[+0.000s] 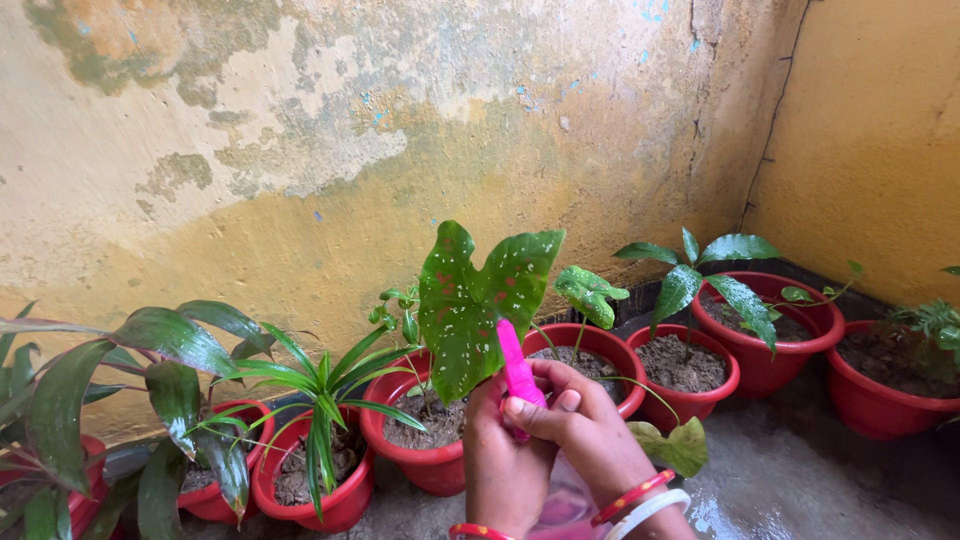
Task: The person holds a pink spray bottle with both hands and sprays water onto the leaves of potted plants arranged along a wall.
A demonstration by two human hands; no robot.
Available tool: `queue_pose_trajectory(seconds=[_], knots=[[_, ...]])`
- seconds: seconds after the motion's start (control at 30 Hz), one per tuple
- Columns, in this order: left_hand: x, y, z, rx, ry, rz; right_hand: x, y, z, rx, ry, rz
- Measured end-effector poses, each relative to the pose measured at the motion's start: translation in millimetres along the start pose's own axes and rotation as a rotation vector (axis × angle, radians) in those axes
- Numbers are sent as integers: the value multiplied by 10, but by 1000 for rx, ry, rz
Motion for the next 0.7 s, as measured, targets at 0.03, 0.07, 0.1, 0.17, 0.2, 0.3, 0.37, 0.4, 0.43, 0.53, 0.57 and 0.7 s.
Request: queue_pose_trajectory(seconds=[0.03, 0.07, 0.1, 0.17, 0.2, 0.3, 0.37, 0.4, 0.43, 0.53, 0.57, 0.7], knots=[[19, -7, -5, -7, 4, 1, -32, 8, -2, -8, 8, 3], [45, -13, -7, -15, 8, 2, -68, 22, -2, -16, 16, 6], [76, -18, -11, -22, 13, 1, -97, 39, 2, -26, 23, 7], [140, -24, -26, -16, 19, -9, -163, 53, 1, -13, -17, -39], [174, -25, -35, -13, 22, -14, -200, 58, 0, -8, -37, -62], [267, -22, -69, -62, 59, -15, -299, 84, 0, -39, 3, -12], [334, -25, -89, -57, 79, 19, -379, 83, 2, -36, -29, -23], [372, -24, -97, -54, 89, 36, -422, 83, 9, -35, -45, -28], [408, -23, -106, -68, 80, 41, -461, 80, 18, -22, -62, -16], [513, 0, -139, -90, 58, 38, -560, 65, 43, 8, -101, 9], [554, 13, -155, -85, 55, 24, -595, 67, 49, 11, -108, 10], [698, 92, -177, -67, 96, 32, -737, 84, 36, 58, -205, -5]])
Point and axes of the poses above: each hand's wrist, its own z-axis towards the middle knuckle, its own x-axis out of the palm, y = z × x, the point moved 2 cm from there along z, towards the middle knuckle, and after that the axes turned 11 degrees about -y, right-handed, at the moved point
